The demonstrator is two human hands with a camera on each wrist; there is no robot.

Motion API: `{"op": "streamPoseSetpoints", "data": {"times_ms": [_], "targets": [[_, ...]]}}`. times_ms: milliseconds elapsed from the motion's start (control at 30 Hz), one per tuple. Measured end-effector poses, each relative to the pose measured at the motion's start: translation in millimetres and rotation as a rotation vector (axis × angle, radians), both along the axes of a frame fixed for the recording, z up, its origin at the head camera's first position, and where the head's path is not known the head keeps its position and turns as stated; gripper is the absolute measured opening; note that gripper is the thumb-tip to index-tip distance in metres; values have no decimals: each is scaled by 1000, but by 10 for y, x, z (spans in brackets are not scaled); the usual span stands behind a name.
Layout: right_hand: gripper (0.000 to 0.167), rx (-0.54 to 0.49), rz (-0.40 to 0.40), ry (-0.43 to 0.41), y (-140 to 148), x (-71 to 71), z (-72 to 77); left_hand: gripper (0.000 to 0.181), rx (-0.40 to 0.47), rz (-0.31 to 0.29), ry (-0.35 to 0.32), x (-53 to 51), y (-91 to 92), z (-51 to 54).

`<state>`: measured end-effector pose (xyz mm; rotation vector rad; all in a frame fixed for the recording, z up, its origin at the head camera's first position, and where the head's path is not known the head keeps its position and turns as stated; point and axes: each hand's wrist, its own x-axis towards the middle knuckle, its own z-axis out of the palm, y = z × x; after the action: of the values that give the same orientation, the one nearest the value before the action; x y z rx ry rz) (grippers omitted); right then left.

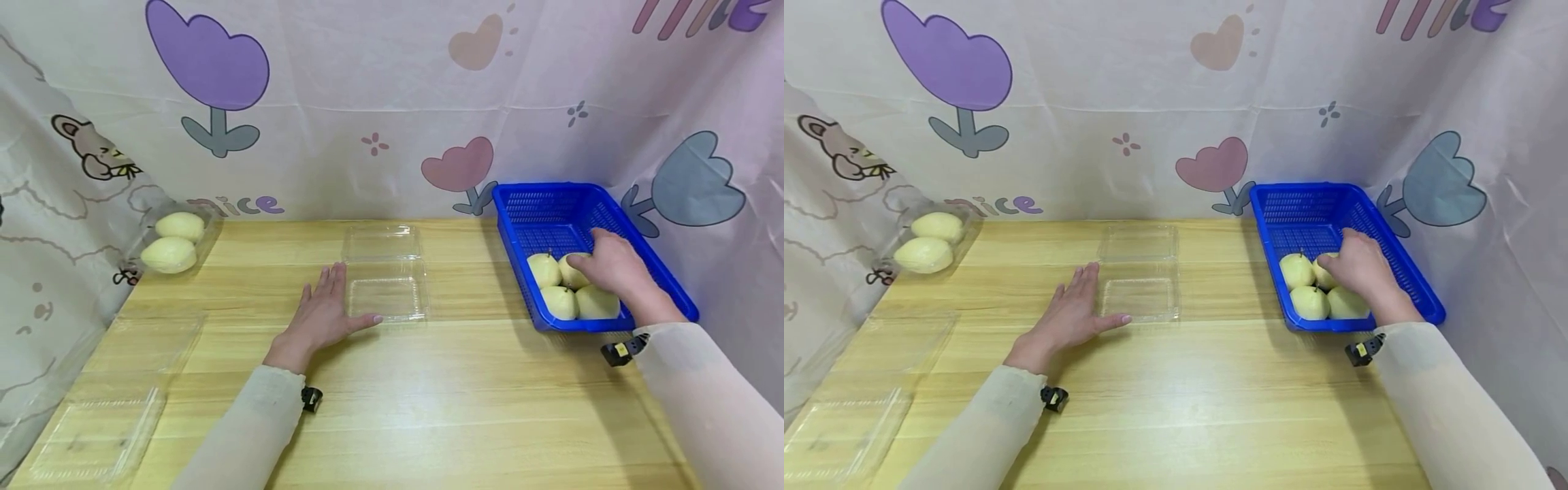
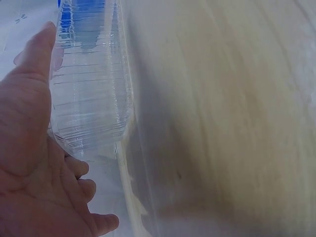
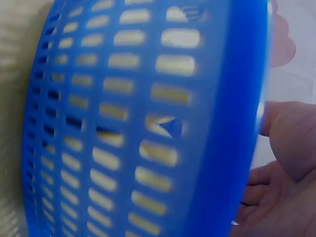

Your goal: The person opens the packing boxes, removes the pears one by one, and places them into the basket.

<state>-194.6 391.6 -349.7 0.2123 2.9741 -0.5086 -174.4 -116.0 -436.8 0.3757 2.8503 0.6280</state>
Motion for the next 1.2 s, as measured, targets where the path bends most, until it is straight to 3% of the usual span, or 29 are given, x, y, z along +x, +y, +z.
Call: {"op": "streamPoseSetpoints", "data": {"times_ms": [400, 833, 1200], "targets": [[80, -58, -37, 249, -413, 135, -139, 138, 3, 6, 10, 14, 13, -5], [47, -59, 94, 751, -801, 325, -408, 136, 2, 14, 20, 40, 45, -31], [46, -14, 270, 945, -1104, 381, -553, 139, 16, 15, 36, 56, 108, -65]]}}
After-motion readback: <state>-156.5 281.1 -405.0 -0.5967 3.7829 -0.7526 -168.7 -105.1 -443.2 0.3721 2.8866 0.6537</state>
